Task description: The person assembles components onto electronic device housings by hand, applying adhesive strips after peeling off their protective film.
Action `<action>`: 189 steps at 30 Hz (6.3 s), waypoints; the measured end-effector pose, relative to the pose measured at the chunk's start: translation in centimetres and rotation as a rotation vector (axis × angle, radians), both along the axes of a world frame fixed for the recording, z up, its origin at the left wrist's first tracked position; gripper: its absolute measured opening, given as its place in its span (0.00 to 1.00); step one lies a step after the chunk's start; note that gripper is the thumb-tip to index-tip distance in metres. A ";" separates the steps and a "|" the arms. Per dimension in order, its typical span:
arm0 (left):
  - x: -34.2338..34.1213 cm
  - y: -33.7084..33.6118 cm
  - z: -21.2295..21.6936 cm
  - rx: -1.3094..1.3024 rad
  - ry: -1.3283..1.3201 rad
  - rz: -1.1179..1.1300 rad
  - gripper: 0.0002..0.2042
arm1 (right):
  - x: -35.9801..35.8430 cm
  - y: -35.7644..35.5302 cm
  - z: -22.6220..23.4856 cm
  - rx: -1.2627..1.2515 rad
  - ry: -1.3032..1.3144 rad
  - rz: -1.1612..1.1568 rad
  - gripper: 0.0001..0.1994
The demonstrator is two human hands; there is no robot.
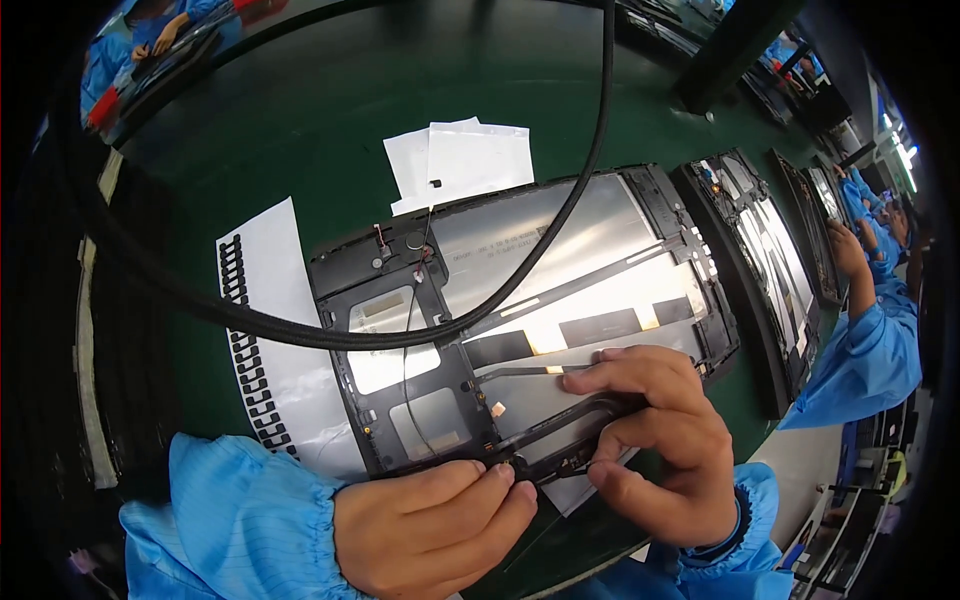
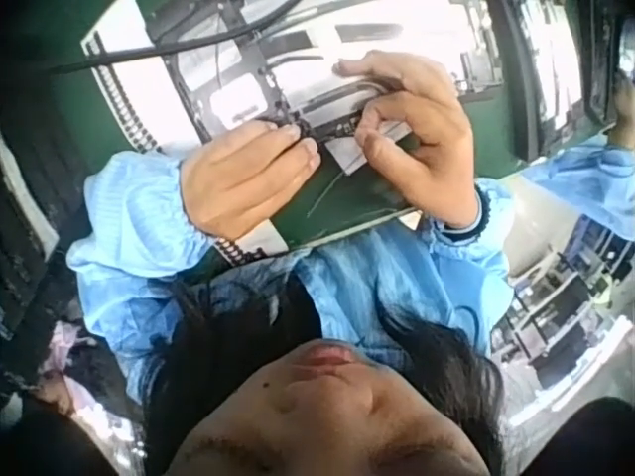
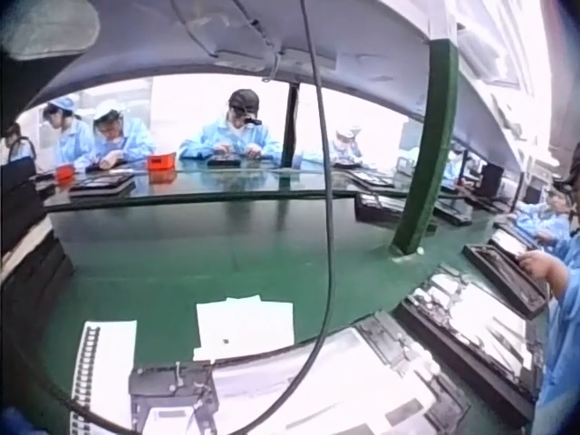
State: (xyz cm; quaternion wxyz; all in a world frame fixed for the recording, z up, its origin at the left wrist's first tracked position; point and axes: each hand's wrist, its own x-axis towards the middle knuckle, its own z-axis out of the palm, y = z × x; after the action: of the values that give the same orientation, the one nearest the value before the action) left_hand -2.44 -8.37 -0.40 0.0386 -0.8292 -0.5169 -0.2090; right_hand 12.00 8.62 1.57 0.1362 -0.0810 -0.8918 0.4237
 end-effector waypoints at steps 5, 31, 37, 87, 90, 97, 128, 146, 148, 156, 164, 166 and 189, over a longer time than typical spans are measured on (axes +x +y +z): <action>0.8 0.0 0.3 0.032 0.014 0.024 0.11 | 0.2 -0.2 -0.4 0.019 0.022 -0.026 0.03; 1.1 1.1 -0.5 0.026 0.037 0.048 0.08 | 0.2 0.1 -0.1 0.162 0.086 0.029 0.10; 3.8 1.2 -2.3 0.201 -0.606 0.260 0.11 | -0.3 -0.5 0.2 0.220 0.089 0.037 0.10; 4.1 5.2 4.3 0.025 -0.174 -0.062 0.10 | 6.0 6.1 0.9 -0.253 0.181 -0.318 0.02; 4.3 8.5 2.4 -0.034 0.012 -0.057 0.11 | 4.9 7.1 -0.5 -0.185 0.144 -0.177 0.02; 3.3 8.5 2.2 -0.116 0.009 0.007 0.12 | 4.1 7.4 -0.6 -0.126 0.069 -0.101 0.03; 6.7 9.1 -1.4 0.073 -0.613 0.217 0.12 | 4.1 7.3 0.0 0.077 0.095 -0.120 0.09; 2.3 8.8 2.0 -0.218 -0.250 -0.114 0.19 | 4.8 5.8 -0.7 0.396 0.248 -0.191 0.08; 1.4 6.4 4.1 -0.250 -0.214 -0.062 0.19 | 6.1 6.1 -0.8 0.263 0.250 -0.345 0.12; -0.2 -3.3 4.4 -0.185 -0.265 0.852 0.20 | 6.3 4.5 0.2 0.488 0.226 -0.275 0.19; 0.3 -4.1 2.2 -0.117 -0.311 0.895 0.23 | 5.5 3.5 -1.3 0.686 0.256 -0.176 0.18; 0.8 -2.8 2.8 -0.069 -0.198 0.572 0.21 | 5.7 3.6 -1.9 0.670 0.242 -0.222 0.16; 3.2 2.4 1.4 -0.196 -0.081 0.213 0.22 | 5.8 3.1 -2.0 0.694 0.176 -0.166 0.23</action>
State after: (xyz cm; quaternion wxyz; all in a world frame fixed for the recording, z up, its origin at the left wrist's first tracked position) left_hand 0.79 -5.97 1.01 -0.0412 -0.7602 -0.6212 -0.1857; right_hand 17.82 11.77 -0.38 0.2657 -0.0654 -0.9578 0.0885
